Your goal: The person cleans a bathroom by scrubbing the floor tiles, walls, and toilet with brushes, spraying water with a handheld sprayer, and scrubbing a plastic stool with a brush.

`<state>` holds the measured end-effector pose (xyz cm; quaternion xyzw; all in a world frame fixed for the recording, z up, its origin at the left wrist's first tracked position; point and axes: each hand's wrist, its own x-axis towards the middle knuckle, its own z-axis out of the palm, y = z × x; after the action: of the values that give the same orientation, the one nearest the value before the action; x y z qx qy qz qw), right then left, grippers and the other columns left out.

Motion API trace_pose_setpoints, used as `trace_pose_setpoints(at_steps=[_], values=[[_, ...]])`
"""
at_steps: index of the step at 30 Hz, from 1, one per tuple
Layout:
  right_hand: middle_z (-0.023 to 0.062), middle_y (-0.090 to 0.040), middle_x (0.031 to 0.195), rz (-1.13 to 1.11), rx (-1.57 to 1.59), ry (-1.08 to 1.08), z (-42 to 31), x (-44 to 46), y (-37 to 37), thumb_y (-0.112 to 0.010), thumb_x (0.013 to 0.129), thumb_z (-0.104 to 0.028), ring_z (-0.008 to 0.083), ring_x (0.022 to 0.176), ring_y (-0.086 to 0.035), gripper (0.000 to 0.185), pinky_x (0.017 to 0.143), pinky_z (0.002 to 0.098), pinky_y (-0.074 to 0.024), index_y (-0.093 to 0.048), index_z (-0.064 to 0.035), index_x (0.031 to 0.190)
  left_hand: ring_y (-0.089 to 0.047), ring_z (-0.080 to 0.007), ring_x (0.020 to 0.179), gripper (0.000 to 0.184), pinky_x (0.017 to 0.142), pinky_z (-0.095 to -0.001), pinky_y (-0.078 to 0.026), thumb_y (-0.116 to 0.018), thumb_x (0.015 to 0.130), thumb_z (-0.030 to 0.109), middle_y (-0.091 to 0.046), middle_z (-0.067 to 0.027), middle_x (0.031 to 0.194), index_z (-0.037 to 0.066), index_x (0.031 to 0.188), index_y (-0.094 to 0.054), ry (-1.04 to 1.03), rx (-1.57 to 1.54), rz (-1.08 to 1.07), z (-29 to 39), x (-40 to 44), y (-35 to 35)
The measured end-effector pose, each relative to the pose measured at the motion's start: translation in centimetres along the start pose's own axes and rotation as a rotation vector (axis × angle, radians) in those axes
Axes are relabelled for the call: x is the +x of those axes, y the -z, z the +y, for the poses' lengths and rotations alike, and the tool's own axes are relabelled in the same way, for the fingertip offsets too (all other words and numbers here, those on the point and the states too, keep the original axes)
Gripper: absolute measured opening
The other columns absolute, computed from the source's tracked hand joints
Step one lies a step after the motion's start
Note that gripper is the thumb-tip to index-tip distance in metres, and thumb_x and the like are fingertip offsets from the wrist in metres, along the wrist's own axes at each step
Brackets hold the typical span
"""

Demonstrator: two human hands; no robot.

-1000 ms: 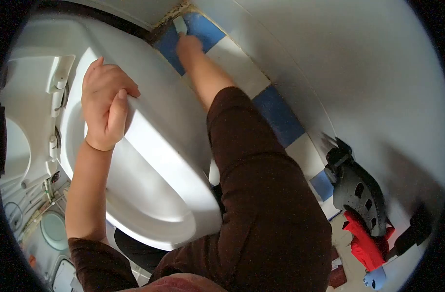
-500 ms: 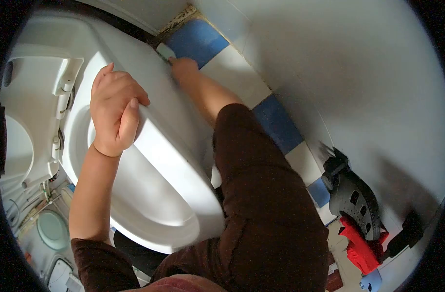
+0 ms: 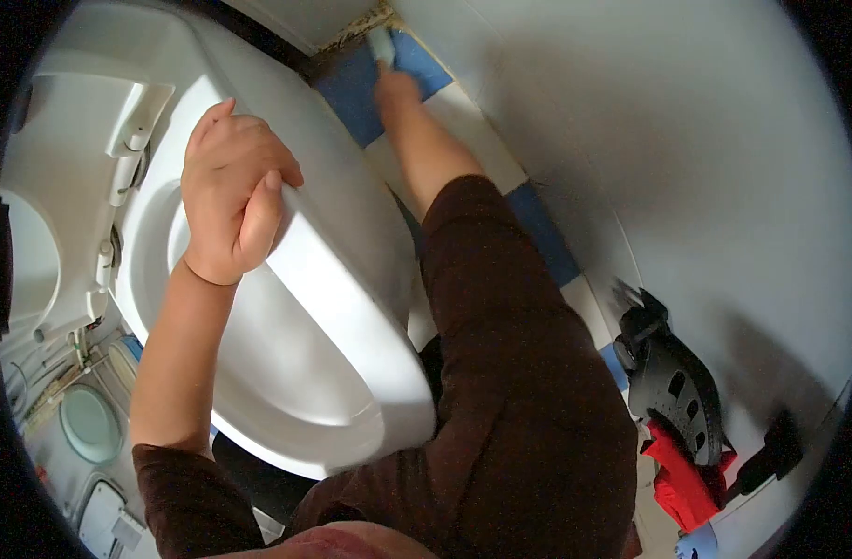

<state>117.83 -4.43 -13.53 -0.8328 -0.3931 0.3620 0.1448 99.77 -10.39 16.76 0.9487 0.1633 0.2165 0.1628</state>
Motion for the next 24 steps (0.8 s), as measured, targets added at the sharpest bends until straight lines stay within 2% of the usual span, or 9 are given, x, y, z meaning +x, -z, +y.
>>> trace_pose_setpoints(at_steps=[3, 6, 9, 12, 14, 17, 20, 22, 24], values=[[0.0213, -0.063, 0.107, 0.007, -0.186, 0.389, 1.6, -5.2, -4.1, -0.041, 0.091, -0.014, 0.0375, 0.098, -0.062, 0.051, 0.083, 0.046, -0.049, -0.036, -0.022, 0.141, -0.055, -0.0246, 0.074, 0.01, 0.098, -0.0419, -0.035, -0.049, 0.064, 0.013, -0.055, -0.0049, 0.065, 0.009, 0.059, -0.056, 0.008, 0.032, -0.037, 0.0, 0.5, 0.3], [0.0224, -0.062, 0.108, -0.195, -0.065, 0.335, 4.8, -12.3, -4.7, -0.041, 0.09, -0.013, 0.0393, 0.097, -0.062, 0.05, 0.083, 0.046, -0.0486, -0.039, -0.0225, 0.139, -0.055, -0.0257, 0.076, 0.012, 0.1, -0.0421, -0.033, -0.048, 0.066, 0.015, -0.056, -0.0062, 0.067, 0.008, 0.061, -0.056, 0.012, 0.039, -0.071, 0.2, 0.5, 0.3], [0.0225, -0.062, 0.108, -0.187, -0.066, 0.32, 6.7, -13.8, -5.1, -0.045, 0.088, -0.012, 0.0384, 0.098, -0.062, 0.053, 0.082, 0.0465, -0.0491, -0.039, -0.024, 0.139, -0.055, -0.0256, 0.076, 0.013, 0.1, -0.0423, -0.033, -0.047, 0.068, 0.015, -0.056, -0.0065, 0.067, 0.008, 0.061, -0.056, -0.002, 0.042, -0.077, 0.0, 0.6, 0.4], [0.0222, -0.062, 0.109, -0.134, 0.057, 0.39, 2.1, -9.2, -4.0, -0.047, 0.088, -0.012, 0.0377, 0.097, -0.062, 0.053, 0.081, 0.0459, -0.0493, -0.038, -0.0244, 0.139, -0.055, -0.0255, 0.076, 0.015, 0.1, -0.0426, -0.033, -0.047, 0.07, 0.015, -0.056, -0.0069, 0.067, 0.007, 0.061, -0.056, -0.003, 0.043, -0.086, 0.1, 0.3, 0.3], [0.0215, -0.061, 0.111, -0.154, -0.036, 0.328, -1.0, -4.1, -6.2, -0.047, 0.088, -0.014, 0.0376, 0.099, -0.062, 0.052, 0.081, 0.0446, -0.0496, -0.038, -0.0239, 0.139, -0.055, -0.0255, 0.076, 0.016, 0.1, -0.0428, -0.033, -0.047, 0.071, 0.015, -0.056, -0.0071, 0.068, 0.007, 0.061, -0.056, -0.013, 0.062, -0.064, 0.0, 0.5, 0.2], [0.0208, -0.061, 0.113, -0.157, 0.006, 0.424, 2.7, -9.0, -5.1, -0.045, 0.09, -0.015, 0.0374, 0.101, -0.061, 0.051, 0.086, 0.0435, -0.0482, -0.038, -0.0263, 0.139, -0.055, -0.0258, 0.075, 0.017, 0.1, -0.043, -0.033, -0.047, 0.072, 0.016, -0.056, -0.0072, 0.068, 0.007, 0.061, -0.055, -0.026, 0.053, -0.059, 0.0, 0.0, 0.0], [0.0202, -0.058, 0.119, -0.336, 0.087, 0.128, 11.9, -20.2, -6.2, -0.038, 0.095, -0.025, 0.0374, 0.11, -0.057, 0.047, 0.093, 0.0427, -0.0439, -0.034, -0.0256, 0.142, -0.055, -0.0262, 0.075, 0.017, 0.1, -0.0433, -0.033, -0.047, 0.073, 0.016, -0.056, -0.0072, 0.068, 0.007, 0.061, -0.055, -0.02, 0.039, -0.037, -0.1, 0.2, 0.1], [0.0196, -0.057, 0.123, -0.334, -0.019, 0.199, 17.8, -25.9, -8.1, -0.037, 0.096, -0.025, 0.0365, 0.113, -0.055, 0.047, 0.094, 0.0423, -0.0439, -0.033, -0.0264, 0.142, -0.055, -0.0263, 0.075, 0.017, 0.1, -0.0436, -0.033, -0.047, 0.073, 0.016, -0.056, -0.0073, 0.068, 0.006, 0.062, -0.055, 0.015, 0.027, -0.049, 0.3, 0.3, 0.1], [0.0194, -0.057, 0.121, -0.362, 0.064, -0.017, 15.5, -22.6, -8.5, -0.036, 0.095, -0.022, 0.0374, 0.111, -0.055, 0.047, 0.093, 0.0427, -0.0443, -0.034, -0.0294, 0.141, -0.055, -0.0262, 0.076, 0.017, 0.1, -0.0437, -0.033, -0.047, 0.073, 0.016, -0.056, -0.0073, 0.068, 0.007, 0.062, -0.056, 0.005, 0.036, -0.058, 0.0, 0.3, 0.1]])
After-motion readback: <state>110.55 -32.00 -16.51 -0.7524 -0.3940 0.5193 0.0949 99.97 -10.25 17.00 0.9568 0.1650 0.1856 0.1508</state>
